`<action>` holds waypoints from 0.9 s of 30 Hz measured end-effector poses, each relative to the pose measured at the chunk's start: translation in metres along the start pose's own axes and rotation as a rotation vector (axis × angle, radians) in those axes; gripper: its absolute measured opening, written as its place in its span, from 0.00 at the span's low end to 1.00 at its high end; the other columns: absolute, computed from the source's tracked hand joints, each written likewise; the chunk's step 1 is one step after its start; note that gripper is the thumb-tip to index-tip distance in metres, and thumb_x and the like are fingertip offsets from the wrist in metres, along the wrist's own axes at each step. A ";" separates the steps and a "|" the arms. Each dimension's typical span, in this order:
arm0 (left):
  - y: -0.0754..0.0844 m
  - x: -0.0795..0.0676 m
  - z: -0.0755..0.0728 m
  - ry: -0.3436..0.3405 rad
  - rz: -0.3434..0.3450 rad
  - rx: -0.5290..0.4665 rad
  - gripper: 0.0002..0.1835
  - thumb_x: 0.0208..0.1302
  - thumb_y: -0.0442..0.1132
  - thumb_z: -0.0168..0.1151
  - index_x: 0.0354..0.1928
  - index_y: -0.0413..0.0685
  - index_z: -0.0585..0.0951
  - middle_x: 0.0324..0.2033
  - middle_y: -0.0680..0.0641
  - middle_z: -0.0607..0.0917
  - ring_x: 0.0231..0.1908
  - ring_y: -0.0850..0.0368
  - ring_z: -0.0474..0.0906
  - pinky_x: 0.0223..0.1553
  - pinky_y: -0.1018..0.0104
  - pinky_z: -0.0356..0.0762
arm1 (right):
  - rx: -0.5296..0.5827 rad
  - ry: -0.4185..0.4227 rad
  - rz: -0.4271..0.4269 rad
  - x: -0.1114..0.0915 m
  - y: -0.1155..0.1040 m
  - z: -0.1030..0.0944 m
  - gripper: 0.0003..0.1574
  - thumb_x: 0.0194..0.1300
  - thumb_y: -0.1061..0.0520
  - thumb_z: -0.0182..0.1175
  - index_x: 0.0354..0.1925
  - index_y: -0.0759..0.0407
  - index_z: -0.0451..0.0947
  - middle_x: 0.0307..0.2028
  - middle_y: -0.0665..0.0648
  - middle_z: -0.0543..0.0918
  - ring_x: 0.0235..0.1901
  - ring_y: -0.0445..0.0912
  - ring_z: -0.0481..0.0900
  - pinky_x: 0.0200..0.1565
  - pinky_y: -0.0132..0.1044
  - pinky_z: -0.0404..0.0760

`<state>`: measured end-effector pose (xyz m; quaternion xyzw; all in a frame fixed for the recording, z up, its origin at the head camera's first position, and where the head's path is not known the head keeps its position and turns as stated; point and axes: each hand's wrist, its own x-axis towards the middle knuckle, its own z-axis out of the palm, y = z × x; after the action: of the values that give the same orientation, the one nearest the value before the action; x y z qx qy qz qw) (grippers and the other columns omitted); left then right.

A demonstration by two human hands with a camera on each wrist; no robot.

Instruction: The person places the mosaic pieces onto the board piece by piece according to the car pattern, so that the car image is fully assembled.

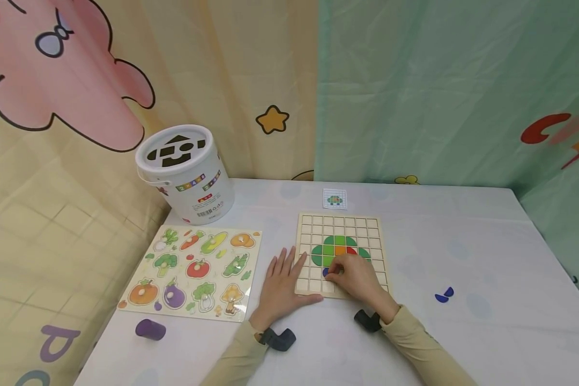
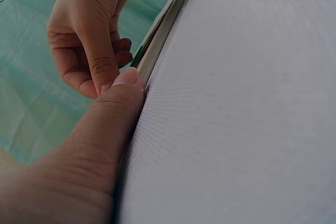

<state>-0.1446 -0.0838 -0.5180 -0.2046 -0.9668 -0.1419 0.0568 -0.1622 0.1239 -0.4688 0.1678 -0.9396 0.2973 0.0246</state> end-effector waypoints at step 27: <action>0.000 0.000 0.001 -0.002 0.004 -0.006 0.57 0.47 0.80 0.49 0.73 0.52 0.56 0.73 0.43 0.50 0.71 0.46 0.39 0.69 0.50 0.38 | 0.034 0.054 0.076 -0.048 0.054 -0.064 0.03 0.57 0.56 0.69 0.29 0.53 0.83 0.24 0.43 0.79 0.21 0.39 0.70 0.21 0.32 0.68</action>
<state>-0.1451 -0.0834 -0.5190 -0.2068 -0.9661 -0.1444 0.0554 -0.1386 0.2165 -0.4526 0.1242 -0.9392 0.3182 0.0360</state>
